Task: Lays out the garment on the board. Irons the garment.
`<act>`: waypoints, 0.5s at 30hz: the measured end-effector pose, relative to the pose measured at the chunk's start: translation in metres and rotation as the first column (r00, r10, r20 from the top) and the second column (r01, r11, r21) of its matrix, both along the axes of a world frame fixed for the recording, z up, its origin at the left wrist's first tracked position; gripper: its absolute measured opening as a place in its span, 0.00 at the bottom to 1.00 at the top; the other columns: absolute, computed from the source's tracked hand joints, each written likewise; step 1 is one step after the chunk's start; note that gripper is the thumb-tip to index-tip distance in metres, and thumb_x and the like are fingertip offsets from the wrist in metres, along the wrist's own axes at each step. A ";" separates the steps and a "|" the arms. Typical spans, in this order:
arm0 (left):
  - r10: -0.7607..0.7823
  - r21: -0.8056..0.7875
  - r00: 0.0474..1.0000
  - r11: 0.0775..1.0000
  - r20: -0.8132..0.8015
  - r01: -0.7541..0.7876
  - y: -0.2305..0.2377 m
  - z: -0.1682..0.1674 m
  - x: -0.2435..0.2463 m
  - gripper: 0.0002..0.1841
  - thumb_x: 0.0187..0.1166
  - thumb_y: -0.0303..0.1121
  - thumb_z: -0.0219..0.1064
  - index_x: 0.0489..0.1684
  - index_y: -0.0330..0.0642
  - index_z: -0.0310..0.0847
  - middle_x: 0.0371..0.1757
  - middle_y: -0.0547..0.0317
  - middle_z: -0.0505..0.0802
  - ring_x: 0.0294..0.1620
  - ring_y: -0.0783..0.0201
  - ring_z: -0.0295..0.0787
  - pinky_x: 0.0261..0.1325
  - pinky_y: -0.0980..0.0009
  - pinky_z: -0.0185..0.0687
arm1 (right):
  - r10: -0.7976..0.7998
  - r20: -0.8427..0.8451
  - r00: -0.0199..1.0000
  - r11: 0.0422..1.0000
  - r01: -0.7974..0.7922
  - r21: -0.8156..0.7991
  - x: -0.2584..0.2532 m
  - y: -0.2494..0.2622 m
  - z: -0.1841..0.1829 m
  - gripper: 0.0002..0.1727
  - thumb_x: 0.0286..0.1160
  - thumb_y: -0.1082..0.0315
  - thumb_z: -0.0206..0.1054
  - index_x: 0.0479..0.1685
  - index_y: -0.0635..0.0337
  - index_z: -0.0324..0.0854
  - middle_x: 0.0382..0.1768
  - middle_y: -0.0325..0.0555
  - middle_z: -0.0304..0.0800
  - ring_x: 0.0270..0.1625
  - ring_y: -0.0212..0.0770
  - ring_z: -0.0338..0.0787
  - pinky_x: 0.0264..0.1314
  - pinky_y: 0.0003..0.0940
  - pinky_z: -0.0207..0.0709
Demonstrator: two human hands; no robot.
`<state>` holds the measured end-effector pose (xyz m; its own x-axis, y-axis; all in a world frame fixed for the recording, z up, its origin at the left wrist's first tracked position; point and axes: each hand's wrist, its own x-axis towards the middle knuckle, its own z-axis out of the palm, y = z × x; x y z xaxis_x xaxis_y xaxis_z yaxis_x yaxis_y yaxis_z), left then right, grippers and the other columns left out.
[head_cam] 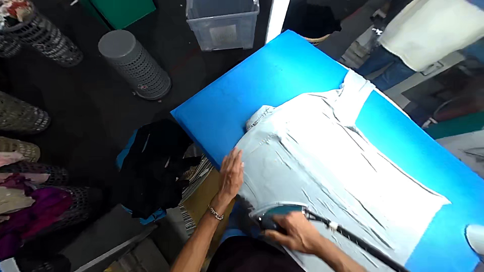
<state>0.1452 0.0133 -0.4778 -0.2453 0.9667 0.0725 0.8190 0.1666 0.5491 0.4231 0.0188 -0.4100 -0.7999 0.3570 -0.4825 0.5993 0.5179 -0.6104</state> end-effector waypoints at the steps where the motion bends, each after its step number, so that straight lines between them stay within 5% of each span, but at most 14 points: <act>1: -0.123 -0.006 0.991 0.992 -0.051 0.123 0.013 -0.007 0.003 0.27 0.93 0.41 0.48 0.89 0.40 0.65 0.93 0.50 0.64 0.95 0.51 0.53 0.94 0.42 0.45 | -0.047 0.000 0.999 0.999 0.047 0.014 0.019 -0.023 -0.001 0.41 0.78 0.23 0.47 0.35 0.55 0.83 0.21 0.50 0.84 0.30 0.55 0.90 0.35 0.62 0.80; 3: -0.229 -0.025 0.950 0.973 -0.215 0.229 0.037 -0.033 -0.008 0.31 0.94 0.50 0.43 0.93 0.46 0.59 0.96 0.55 0.59 0.97 0.55 0.44 0.94 0.35 0.34 | -0.290 -0.023 0.957 0.953 0.291 0.087 0.035 -0.054 -0.002 0.40 0.80 0.24 0.47 0.31 0.54 0.82 0.18 0.48 0.82 0.26 0.52 0.89 0.30 0.58 0.79; 5: -0.225 -0.065 0.934 0.974 -0.277 0.215 0.042 -0.048 -0.024 0.33 0.94 0.55 0.36 0.96 0.52 0.51 0.97 0.63 0.54 0.98 0.58 0.39 0.93 0.32 0.28 | -0.631 -0.045 0.774 0.763 0.630 0.144 0.022 -0.061 -0.003 0.40 0.81 0.26 0.47 0.26 0.54 0.83 0.17 0.45 0.81 0.26 0.50 0.87 0.28 0.55 0.78; 7: -0.236 -0.091 0.945 0.971 -0.227 0.220 0.042 -0.047 -0.032 0.33 0.94 0.53 0.35 0.97 0.51 0.47 0.98 0.65 0.52 0.99 0.58 0.35 0.93 0.32 0.24 | -0.813 -0.011 0.583 0.575 0.805 0.147 -0.009 -0.036 0.000 0.40 0.80 0.27 0.46 0.27 0.53 0.86 0.21 0.43 0.84 0.31 0.48 0.89 0.35 0.56 0.80; 12: -0.247 -0.072 0.965 0.968 -0.091 0.241 0.044 -0.047 -0.041 0.32 0.95 0.50 0.32 0.96 0.50 0.52 0.97 0.67 0.56 0.98 0.61 0.38 0.94 0.34 0.23 | -0.741 -0.039 0.671 0.664 0.739 0.113 -0.085 0.072 -0.002 0.40 0.81 0.26 0.44 0.22 0.51 0.80 0.22 0.45 0.83 0.32 0.50 0.89 0.32 0.57 0.78; 15: -0.252 -0.080 0.967 0.964 0.035 0.254 0.043 -0.036 -0.047 0.31 0.95 0.49 0.31 0.95 0.48 0.55 0.96 0.67 0.60 0.98 0.61 0.41 0.94 0.36 0.24 | -0.790 -0.078 0.608 0.603 0.794 0.082 -0.111 0.125 0.000 0.41 0.80 0.26 0.43 0.21 0.53 0.79 0.23 0.48 0.83 0.35 0.53 0.89 0.34 0.58 0.77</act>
